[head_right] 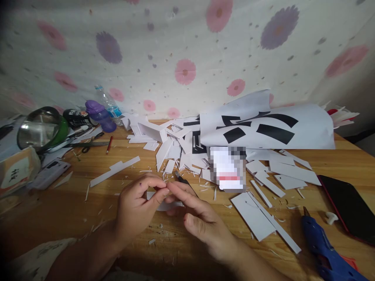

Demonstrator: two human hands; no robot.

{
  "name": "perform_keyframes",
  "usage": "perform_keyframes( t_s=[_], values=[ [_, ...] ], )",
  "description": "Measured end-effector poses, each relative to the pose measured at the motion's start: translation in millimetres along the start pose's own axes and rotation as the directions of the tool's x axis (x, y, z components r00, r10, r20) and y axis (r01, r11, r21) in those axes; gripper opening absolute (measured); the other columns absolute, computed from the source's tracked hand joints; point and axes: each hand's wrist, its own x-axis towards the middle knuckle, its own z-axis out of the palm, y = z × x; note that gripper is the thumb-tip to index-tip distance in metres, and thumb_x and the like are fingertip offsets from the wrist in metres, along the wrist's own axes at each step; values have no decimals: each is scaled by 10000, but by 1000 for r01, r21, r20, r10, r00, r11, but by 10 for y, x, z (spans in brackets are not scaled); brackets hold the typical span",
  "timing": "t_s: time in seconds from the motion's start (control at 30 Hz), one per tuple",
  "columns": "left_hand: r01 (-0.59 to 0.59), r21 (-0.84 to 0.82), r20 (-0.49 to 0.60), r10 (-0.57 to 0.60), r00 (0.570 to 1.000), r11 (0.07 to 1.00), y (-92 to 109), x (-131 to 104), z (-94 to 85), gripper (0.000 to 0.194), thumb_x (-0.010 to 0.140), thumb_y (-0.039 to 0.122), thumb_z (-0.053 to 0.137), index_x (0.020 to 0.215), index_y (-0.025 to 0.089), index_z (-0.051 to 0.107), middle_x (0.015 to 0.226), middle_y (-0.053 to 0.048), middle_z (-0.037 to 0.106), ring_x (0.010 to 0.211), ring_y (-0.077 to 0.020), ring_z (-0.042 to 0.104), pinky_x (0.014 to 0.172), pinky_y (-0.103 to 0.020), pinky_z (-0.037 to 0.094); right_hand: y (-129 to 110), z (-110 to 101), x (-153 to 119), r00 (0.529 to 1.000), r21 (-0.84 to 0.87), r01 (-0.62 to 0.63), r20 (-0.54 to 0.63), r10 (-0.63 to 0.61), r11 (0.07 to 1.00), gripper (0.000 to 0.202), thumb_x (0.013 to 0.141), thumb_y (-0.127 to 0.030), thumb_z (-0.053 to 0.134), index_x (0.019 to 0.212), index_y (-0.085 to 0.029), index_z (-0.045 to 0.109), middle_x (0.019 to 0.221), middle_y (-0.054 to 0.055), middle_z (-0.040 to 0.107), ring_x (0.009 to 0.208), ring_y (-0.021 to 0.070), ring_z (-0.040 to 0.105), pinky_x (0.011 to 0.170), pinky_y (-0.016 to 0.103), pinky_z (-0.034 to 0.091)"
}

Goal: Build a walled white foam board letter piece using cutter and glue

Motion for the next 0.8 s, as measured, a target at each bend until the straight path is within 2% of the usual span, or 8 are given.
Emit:
perform_keyframes(
  t_s=[0.13, 0.23, 0.3, 0.47, 0.7, 0.8],
  values=[
    [126, -98, 53, -121, 991, 987, -28, -20, -6, 119, 753, 52, 614, 693, 150, 585, 627, 10, 612, 594, -90, 579, 581, -193, 469, -47, -20, 1, 999, -156, 20, 52, -12, 988, 505, 883, -459, 530, 1373, -408, 417, 1465, -2, 332, 1275, 211, 400, 1038, 391, 366],
    [279, -210, 147, -252, 956, 937, -47, -9, -32, 109, 753, 96, 619, 672, 153, 574, 616, 5, 608, 578, -103, 580, 565, -209, 475, -58, -32, 3, 998, -212, 28, 61, -15, 977, 500, 886, -462, 526, 1371, -414, 415, 1463, -3, 326, 1284, 204, 384, 1036, 377, 365],
    [334, -263, 193, -289, 938, 905, -49, 4, -55, 107, 748, 128, 628, 661, 154, 571, 612, 3, 605, 564, -102, 575, 540, -202, 467, -63, -37, 5, 997, -234, 39, 67, -24, 972, 495, 886, -464, 525, 1368, -408, 425, 1441, 6, 346, 1258, 200, 403, 1020, 367, 378],
    [333, -269, 212, -282, 936, 904, -34, 11, -94, 100, 708, 86, 579, 644, 159, 562, 507, 44, 545, 439, -66, 493, 433, -158, 400, -100, -39, 3, 994, -304, 77, 95, -50, 950, 485, 887, -470, 520, 1362, -418, 431, 1379, 16, 401, 1133, 173, 476, 1004, 361, 374],
    [278, -253, 234, -221, 947, 927, -35, -7, -96, 132, 707, 68, 520, 629, 174, 519, 433, 77, 460, 372, -49, 416, 383, -143, 360, -117, -44, -28, 991, -304, 88, 124, -52, 948, 528, 856, -518, 542, 1361, -401, 441, 1371, 34, 385, 1139, 196, 475, 1008, 385, 367],
    [250, -245, 222, -197, 955, 937, -30, 3, -95, 137, 695, 51, 513, 635, 173, 523, 442, 76, 456, 380, -46, 409, 387, -137, 361, -134, -23, -25, 995, -289, 54, 101, -26, 956, 524, 854, -540, 530, 1356, -420, 442, 1355, 25, 398, 1126, 196, 481, 1007, 392, 373]
  ],
)
